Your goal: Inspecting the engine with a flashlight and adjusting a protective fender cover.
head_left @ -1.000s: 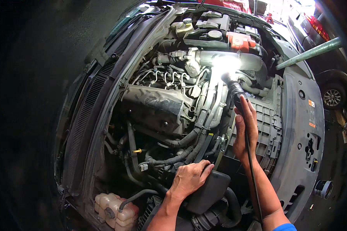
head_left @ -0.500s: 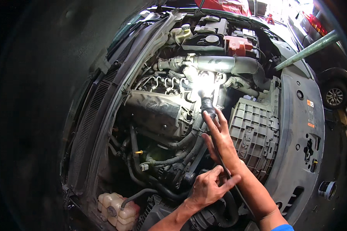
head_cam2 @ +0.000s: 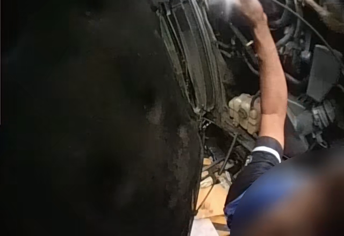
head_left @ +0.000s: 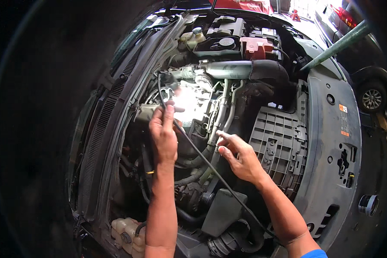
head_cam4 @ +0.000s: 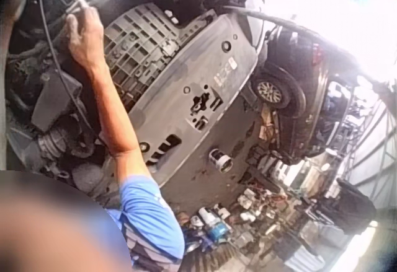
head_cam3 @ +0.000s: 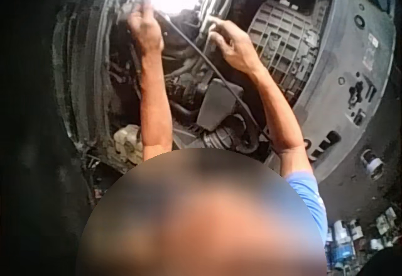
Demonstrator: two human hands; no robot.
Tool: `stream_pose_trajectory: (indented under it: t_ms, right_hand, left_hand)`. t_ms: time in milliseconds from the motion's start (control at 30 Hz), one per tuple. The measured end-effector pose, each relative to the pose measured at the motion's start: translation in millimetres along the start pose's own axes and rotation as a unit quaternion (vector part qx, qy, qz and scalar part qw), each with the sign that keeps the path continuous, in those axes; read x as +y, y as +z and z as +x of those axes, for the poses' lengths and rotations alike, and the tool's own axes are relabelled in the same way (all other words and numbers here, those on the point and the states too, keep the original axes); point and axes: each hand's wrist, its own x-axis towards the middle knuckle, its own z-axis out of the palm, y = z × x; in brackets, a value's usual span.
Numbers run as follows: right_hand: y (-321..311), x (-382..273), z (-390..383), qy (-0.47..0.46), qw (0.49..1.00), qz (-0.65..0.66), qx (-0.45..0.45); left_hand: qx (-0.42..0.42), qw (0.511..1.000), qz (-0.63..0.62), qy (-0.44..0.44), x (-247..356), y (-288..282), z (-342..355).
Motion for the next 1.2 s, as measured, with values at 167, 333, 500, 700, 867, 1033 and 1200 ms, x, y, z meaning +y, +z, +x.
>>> stream_pose_trajectory:
  t_ms: [167, 333, 500, 700, 867, 1033, 1200]
  right_hand:
    - [-2.2, -7.6, -5.0, 0.122, 0.930, 0.195, -0.287]
    - [-0.9, -9.3, -7.2, 0.104, 0.881, 0.150, -0.436]
    - [-1.8, -8.5, -4.9, 0.085, 0.873, 0.004, -0.480]
    - [3.6, -8.7, -8.2, 0.029, 0.889, -0.037, -0.456]
    - [4.9, -4.5, -3.9, 0.065, 0.842, -0.049, -0.533]
    - [11.3, -0.7, -7.3, 0.040, 0.866, -0.053, -0.495]
    - [9.8, -0.1, -7.7, 0.048, 0.877, -0.062, -0.474]
  left_hand:
    - [-0.005, 0.999, -0.005, 0.040, -15.2, -20.3, 5.7]
    - [0.080, 0.996, 0.008, -0.038, -44.2, -37.0, -20.0]
    - [0.069, 0.995, -0.006, -0.073, -65.1, -54.3, -40.5]
    - [0.095, 0.988, -0.047, -0.109, -71.8, -55.2, -46.0]
    - [0.113, 0.986, 0.007, -0.124, -77.9, -55.4, -45.3]
    - [0.157, 0.978, 0.035, -0.131, -87.8, -60.4, -42.4]
    - [0.146, 0.978, 0.110, -0.096, -97.7, -61.7, -42.2]
